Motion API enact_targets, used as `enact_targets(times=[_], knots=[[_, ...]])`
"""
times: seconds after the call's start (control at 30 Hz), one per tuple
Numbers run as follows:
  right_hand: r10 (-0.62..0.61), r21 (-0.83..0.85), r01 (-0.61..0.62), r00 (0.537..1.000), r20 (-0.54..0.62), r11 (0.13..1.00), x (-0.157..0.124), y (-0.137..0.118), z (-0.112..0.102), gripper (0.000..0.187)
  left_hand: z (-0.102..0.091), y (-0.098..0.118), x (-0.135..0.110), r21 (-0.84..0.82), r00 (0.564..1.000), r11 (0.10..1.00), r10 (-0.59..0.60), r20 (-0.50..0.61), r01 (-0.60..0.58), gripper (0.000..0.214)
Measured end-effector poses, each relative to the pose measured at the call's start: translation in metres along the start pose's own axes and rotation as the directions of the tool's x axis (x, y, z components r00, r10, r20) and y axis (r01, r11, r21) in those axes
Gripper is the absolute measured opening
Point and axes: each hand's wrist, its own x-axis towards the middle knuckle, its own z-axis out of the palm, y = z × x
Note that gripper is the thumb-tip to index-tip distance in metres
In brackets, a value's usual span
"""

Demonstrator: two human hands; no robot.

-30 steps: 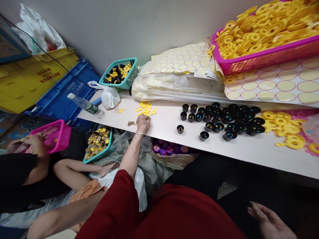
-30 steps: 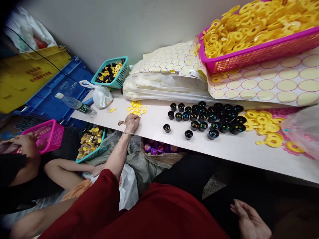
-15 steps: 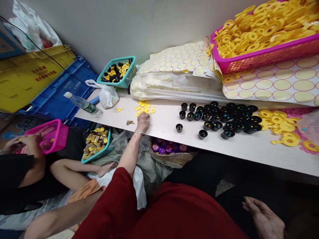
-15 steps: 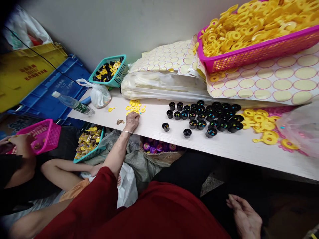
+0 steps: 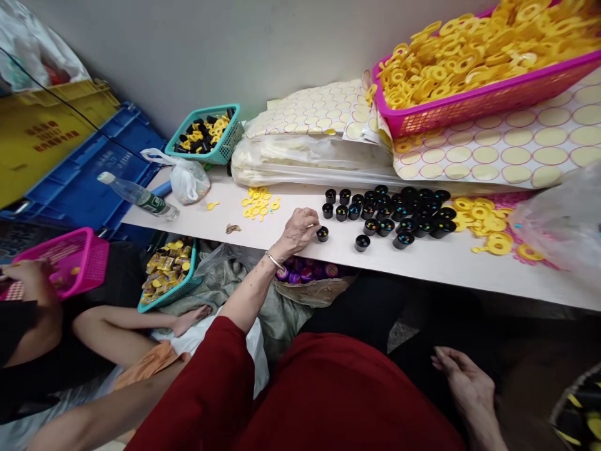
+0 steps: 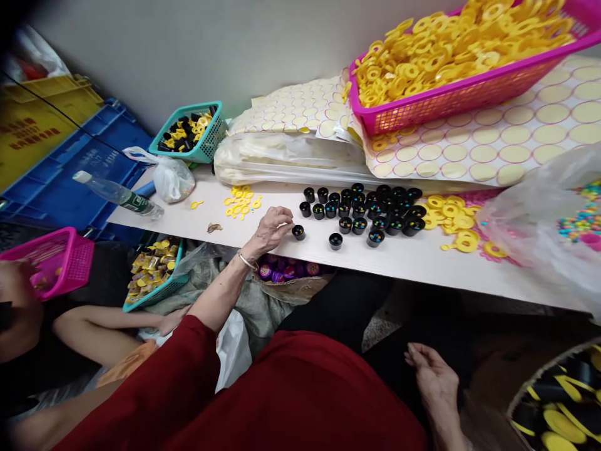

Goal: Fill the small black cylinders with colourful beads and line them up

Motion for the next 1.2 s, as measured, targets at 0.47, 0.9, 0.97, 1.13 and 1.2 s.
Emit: enact_targets(times=[0.47,0.9,0.97,1.13,1.2], knots=[[0.135,0.075,-0.138,0.99,0.036,0.988,0.007,0.009,-0.009,0.052,0.022,0.003,-0.007,-0.216,0.996,0.975,-0.061,-0.06,0.047,0.011],[0.114,0.047,-0.115,0.993,0.023,0.992,-0.005,-0.011,-0.004,0.04,-0.014,-0.096,-0.02,0.029,0.673,0.738,-0.597,-0.436,0.674,0.014],[0.095,-0.001,-0.095,0.995,0.031,0.995,-0.003,-0.01,-0.002,0.04,-0.012,-0.099,-0.017,0.105,0.715,0.747,-0.572,-0.402,0.656,0.016],[0.073,0.004,-0.073,0.997,0.013,0.997,0.002,-0.001,0.0,0.045,-0.007,-0.099,-0.007,0.152,0.704,0.708,-0.607,-0.368,0.69,0.018],[0.086,0.027,-0.086,0.996,0.009,0.996,0.002,0.0,0.0,0.047,-0.007,-0.1,-0.007,0.199,0.737,0.721,-0.584,-0.34,0.663,0.018]])
